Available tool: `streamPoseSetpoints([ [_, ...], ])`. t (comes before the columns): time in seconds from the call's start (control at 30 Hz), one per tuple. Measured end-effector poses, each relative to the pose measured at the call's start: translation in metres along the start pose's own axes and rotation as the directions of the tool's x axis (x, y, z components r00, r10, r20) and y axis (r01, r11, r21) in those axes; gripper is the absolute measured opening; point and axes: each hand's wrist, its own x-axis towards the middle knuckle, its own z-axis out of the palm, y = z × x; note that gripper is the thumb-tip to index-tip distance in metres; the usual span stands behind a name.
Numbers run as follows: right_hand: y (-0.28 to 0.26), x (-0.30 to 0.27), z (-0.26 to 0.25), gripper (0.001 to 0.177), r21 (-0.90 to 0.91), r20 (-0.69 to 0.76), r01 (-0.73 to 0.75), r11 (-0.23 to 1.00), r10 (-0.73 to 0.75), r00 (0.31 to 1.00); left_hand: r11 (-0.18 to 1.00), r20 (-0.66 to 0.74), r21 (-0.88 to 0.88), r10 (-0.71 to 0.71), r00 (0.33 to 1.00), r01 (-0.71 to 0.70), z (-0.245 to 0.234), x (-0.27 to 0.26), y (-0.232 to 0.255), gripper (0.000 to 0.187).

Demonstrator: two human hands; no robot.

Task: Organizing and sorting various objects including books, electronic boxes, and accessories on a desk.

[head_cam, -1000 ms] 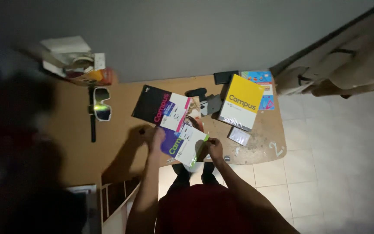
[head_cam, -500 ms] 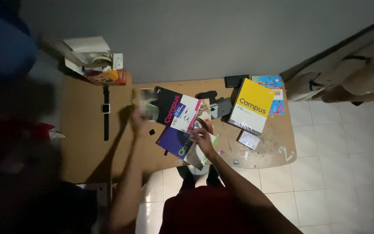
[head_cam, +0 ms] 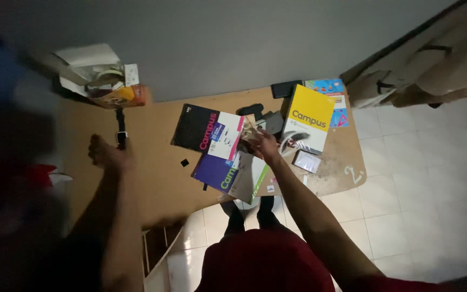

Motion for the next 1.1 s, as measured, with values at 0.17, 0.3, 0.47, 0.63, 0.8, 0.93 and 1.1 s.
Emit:
streamPoseSetpoints([
  [0.17,-0.021,-0.061,0.035,0.032,-0.192,0.005,-0.124,0.974,0.127,0.992,0.98,0.106,-0.194,-0.033,0.994,0.053,-0.02,0.012,0.034,0.06],
  [0.3,0.009,-0.067,0.022,0.035,-0.19,-0.04,-0.146,0.971,0.141,0.989,0.937,0.193,-0.331,-0.049,0.98,0.112,-0.017,-0.006,0.056,0.046],
  [0.47,0.034,-0.078,0.004,0.03,-0.208,-0.039,-0.18,0.961,0.176,0.984,0.849,0.304,-0.495,-0.029,0.952,0.184,-0.003,-0.033,0.097,0.029],
  [0.63,0.037,-0.097,-0.004,0.029,-0.152,-0.074,-0.189,0.97,0.18,0.981,0.67,0.454,-0.671,0.031,0.89,0.319,0.027,-0.087,0.184,0.016],
  [0.8,-0.002,-0.099,0.004,0.03,-0.21,-0.104,-0.226,0.951,0.209,0.973,0.156,0.616,-0.785,0.096,0.782,0.599,0.094,-0.144,0.307,0.014],
  [0.93,-0.009,-0.079,-0.017,0.03,-0.171,-0.045,-0.142,0.975,0.136,0.99,0.122,0.63,-0.765,0.341,0.697,0.632,0.071,-0.119,0.347,0.026],
  [1.1,-0.022,-0.08,-0.031,0.028,-0.205,-0.033,-0.144,0.968,0.14,0.99,0.012,0.561,-0.826,0.101,0.822,0.563,0.108,-0.103,0.316,0.027],
])
